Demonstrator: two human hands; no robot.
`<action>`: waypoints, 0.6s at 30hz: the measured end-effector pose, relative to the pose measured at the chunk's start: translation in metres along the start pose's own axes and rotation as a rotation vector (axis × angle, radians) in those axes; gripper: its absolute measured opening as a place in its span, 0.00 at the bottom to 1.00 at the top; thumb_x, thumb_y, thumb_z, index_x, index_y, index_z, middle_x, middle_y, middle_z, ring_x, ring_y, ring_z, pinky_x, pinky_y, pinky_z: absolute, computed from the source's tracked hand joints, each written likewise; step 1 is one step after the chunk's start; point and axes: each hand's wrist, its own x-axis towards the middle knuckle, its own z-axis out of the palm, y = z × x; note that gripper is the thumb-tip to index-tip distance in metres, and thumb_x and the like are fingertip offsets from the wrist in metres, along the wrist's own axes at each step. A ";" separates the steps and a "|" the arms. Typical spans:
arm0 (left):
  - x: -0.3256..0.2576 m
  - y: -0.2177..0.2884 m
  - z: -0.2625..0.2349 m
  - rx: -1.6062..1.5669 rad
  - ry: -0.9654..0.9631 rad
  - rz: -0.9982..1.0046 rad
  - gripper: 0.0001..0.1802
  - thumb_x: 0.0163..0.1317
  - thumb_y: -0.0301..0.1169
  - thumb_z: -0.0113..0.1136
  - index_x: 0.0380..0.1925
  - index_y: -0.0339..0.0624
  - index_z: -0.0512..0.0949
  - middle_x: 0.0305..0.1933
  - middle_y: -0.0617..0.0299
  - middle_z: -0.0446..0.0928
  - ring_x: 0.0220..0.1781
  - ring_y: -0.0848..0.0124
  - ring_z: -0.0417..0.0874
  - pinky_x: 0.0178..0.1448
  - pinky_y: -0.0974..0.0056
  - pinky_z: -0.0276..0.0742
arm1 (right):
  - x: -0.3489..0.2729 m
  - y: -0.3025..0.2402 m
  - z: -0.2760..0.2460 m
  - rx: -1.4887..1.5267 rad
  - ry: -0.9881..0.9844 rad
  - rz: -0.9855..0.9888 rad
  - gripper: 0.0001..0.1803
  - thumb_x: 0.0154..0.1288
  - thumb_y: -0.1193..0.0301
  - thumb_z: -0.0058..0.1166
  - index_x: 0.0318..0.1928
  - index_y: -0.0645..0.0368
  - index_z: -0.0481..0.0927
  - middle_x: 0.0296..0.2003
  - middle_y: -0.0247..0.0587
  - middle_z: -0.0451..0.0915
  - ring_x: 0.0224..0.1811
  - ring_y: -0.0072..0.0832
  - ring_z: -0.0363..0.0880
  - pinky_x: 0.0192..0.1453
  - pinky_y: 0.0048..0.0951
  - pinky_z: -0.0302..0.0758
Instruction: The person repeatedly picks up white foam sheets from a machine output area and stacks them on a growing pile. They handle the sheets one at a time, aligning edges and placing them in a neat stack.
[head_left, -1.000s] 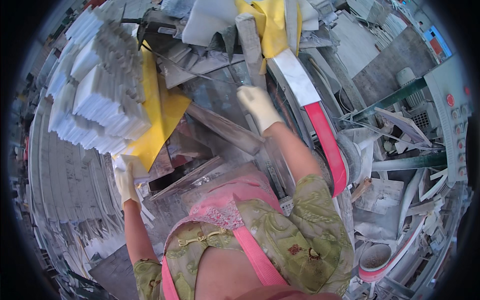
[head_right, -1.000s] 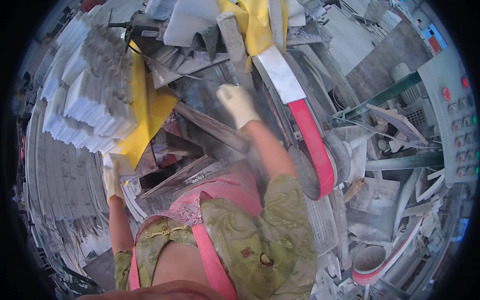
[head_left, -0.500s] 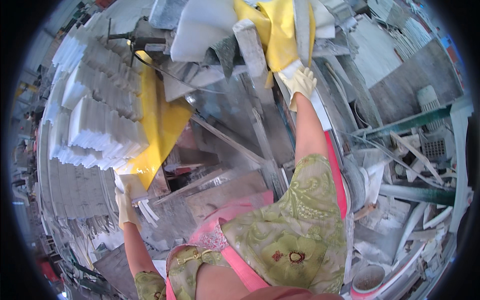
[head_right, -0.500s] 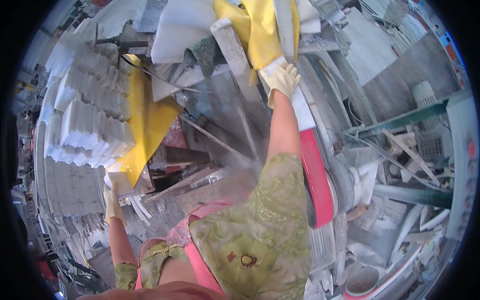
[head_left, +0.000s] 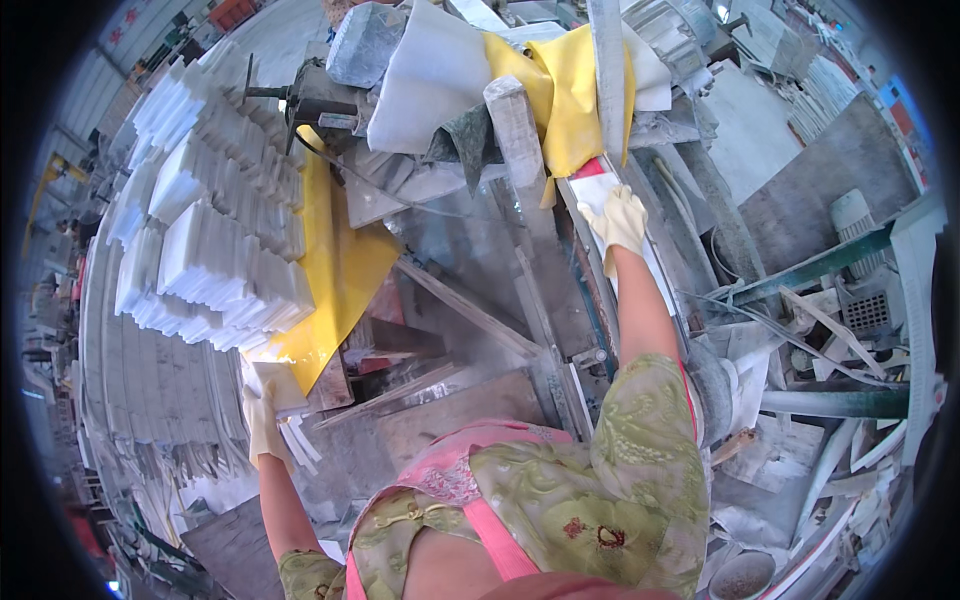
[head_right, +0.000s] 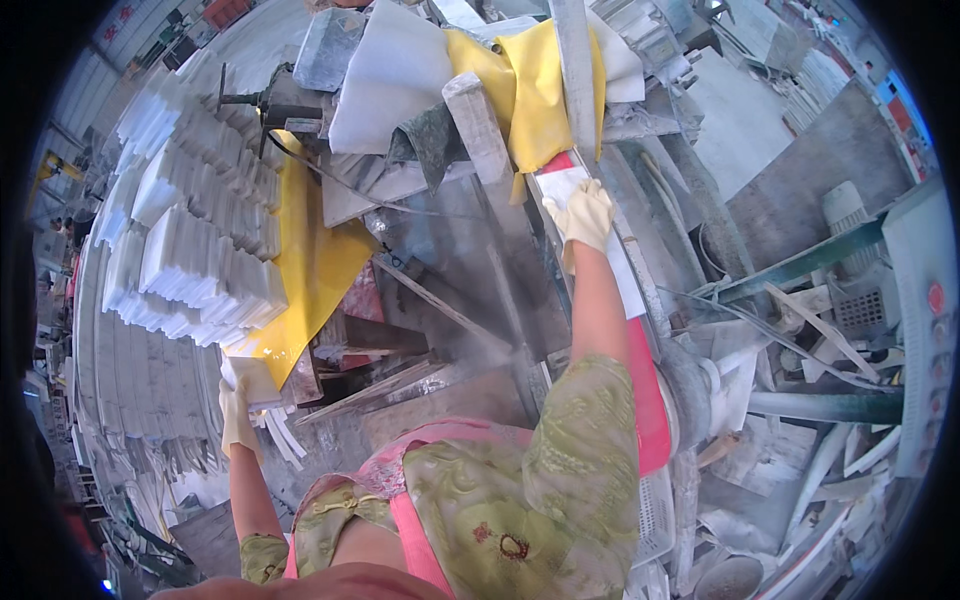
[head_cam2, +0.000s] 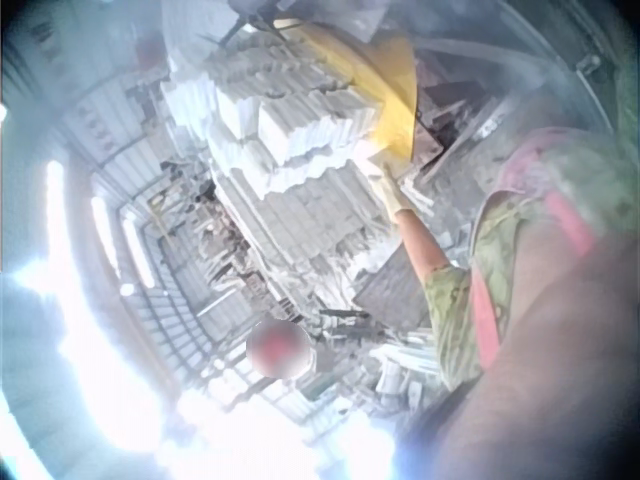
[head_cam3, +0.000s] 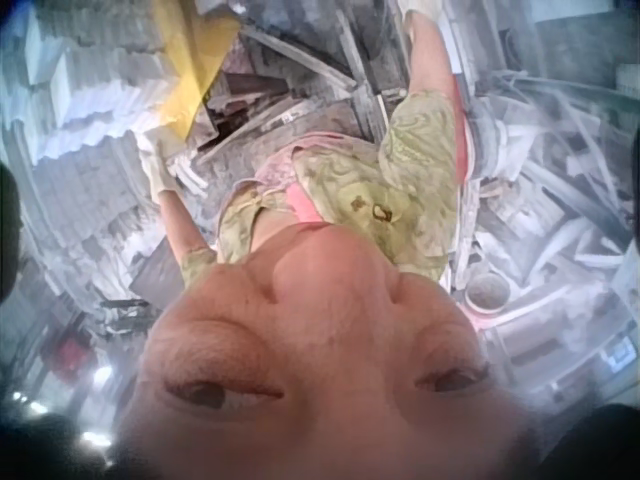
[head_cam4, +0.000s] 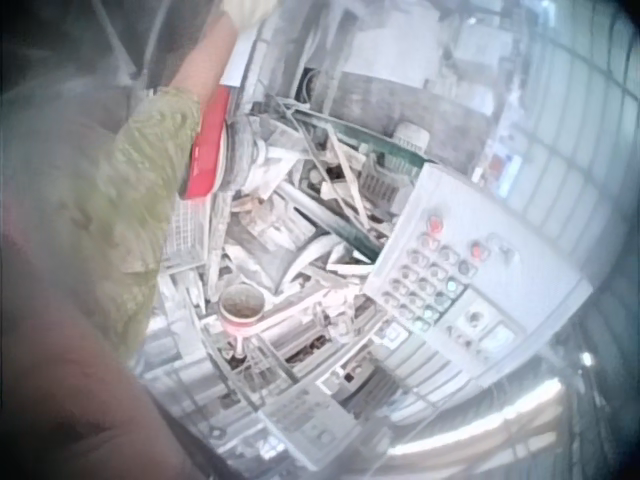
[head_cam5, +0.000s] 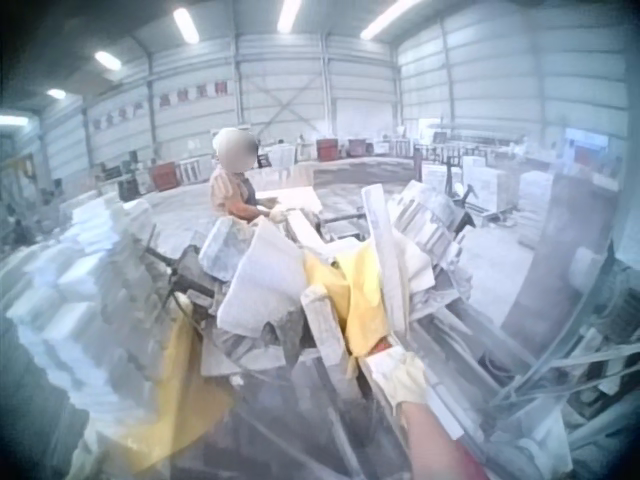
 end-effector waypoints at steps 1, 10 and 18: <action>-0.002 0.003 0.000 -0.006 0.004 0.008 0.40 0.59 0.46 0.68 0.64 0.29 0.70 0.56 0.35 0.79 0.56 0.46 0.83 0.56 0.51 0.79 | -0.011 0.003 -0.008 -0.013 -0.007 0.001 0.43 0.52 0.41 0.68 0.52 0.69 0.80 0.50 0.55 0.81 0.51 0.49 0.81 0.55 0.44 0.79; -0.008 0.017 -0.003 0.022 0.024 0.130 0.38 0.60 0.46 0.66 0.62 0.27 0.70 0.54 0.36 0.80 0.50 0.50 0.85 0.47 0.52 0.81 | -0.099 0.034 -0.053 -0.085 -0.077 -0.028 0.42 0.59 0.41 0.61 0.57 0.69 0.79 0.57 0.57 0.79 0.54 0.51 0.80 0.62 0.45 0.75; -0.023 0.034 -0.004 -0.241 -0.106 0.117 0.36 0.63 0.46 0.65 0.60 0.27 0.70 0.47 0.45 0.81 0.42 0.58 0.85 0.40 0.56 0.81 | -0.189 0.106 -0.157 0.298 -0.444 -0.260 0.43 0.60 0.53 0.66 0.73 0.56 0.67 0.74 0.50 0.65 0.77 0.44 0.61 0.79 0.42 0.59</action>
